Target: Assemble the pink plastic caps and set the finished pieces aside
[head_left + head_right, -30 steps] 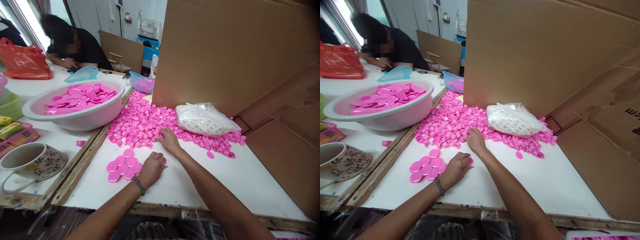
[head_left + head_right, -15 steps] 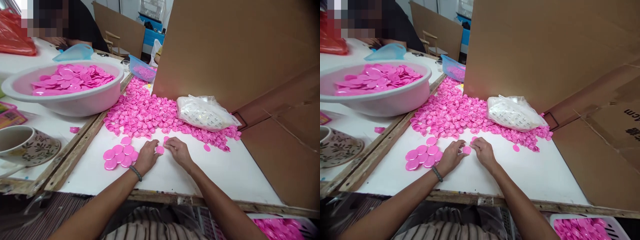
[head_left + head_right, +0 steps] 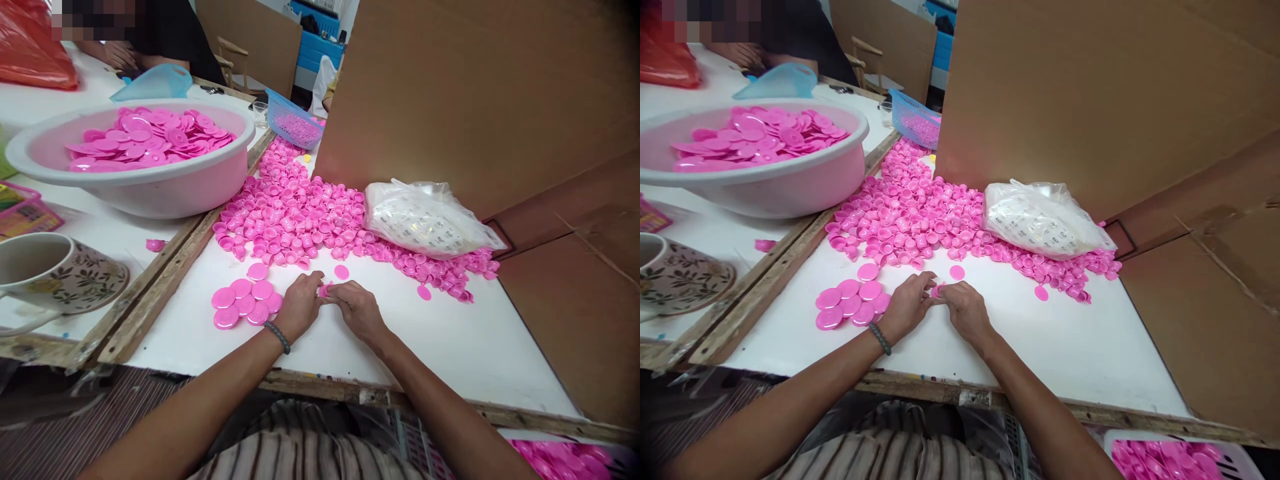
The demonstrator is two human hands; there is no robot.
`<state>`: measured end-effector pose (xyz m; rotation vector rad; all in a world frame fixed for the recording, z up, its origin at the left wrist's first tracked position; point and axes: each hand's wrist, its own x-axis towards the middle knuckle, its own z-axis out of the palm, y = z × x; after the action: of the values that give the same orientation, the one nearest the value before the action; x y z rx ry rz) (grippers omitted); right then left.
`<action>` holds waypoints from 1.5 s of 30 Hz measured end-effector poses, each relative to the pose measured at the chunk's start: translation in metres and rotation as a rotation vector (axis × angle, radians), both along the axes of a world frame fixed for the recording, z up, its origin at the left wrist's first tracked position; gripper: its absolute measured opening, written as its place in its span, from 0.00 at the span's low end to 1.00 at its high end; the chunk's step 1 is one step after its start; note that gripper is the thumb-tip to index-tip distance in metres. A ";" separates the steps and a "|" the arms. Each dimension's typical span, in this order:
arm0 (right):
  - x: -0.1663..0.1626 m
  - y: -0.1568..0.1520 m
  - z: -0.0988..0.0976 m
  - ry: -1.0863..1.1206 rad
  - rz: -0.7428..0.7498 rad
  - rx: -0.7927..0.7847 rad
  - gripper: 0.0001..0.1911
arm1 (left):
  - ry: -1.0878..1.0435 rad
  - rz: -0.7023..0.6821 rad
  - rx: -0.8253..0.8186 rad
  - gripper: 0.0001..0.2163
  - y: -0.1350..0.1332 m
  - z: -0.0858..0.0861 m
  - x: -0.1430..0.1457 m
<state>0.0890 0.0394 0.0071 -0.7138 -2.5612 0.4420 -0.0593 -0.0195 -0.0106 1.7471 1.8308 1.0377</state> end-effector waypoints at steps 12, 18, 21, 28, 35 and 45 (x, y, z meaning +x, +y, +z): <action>-0.007 0.000 0.007 -0.222 -0.037 0.159 0.12 | 0.028 -0.029 0.005 0.16 0.001 0.000 -0.001; -0.001 0.003 0.011 0.098 -0.263 -0.517 0.10 | -0.099 -0.065 -0.019 0.09 -0.003 0.010 -0.002; 0.009 -0.001 0.011 0.185 -0.271 -0.665 0.16 | -0.269 -0.070 -0.171 0.07 -0.002 0.017 -0.001; 0.017 -0.005 0.011 -0.033 -0.019 -0.227 0.13 | -0.671 0.025 -0.525 0.14 0.013 0.019 0.001; 0.007 0.014 0.023 -0.257 0.073 -0.119 0.02 | -0.788 0.067 -0.667 0.17 0.019 0.020 -0.002; 0.010 -0.013 0.017 -0.173 -0.198 -0.113 0.13 | -0.733 0.047 -0.410 0.17 0.007 0.014 0.003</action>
<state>0.0992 0.0263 0.0244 -1.0780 -2.6049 0.4801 -0.0567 -0.0121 0.0035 0.9144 1.4659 1.0390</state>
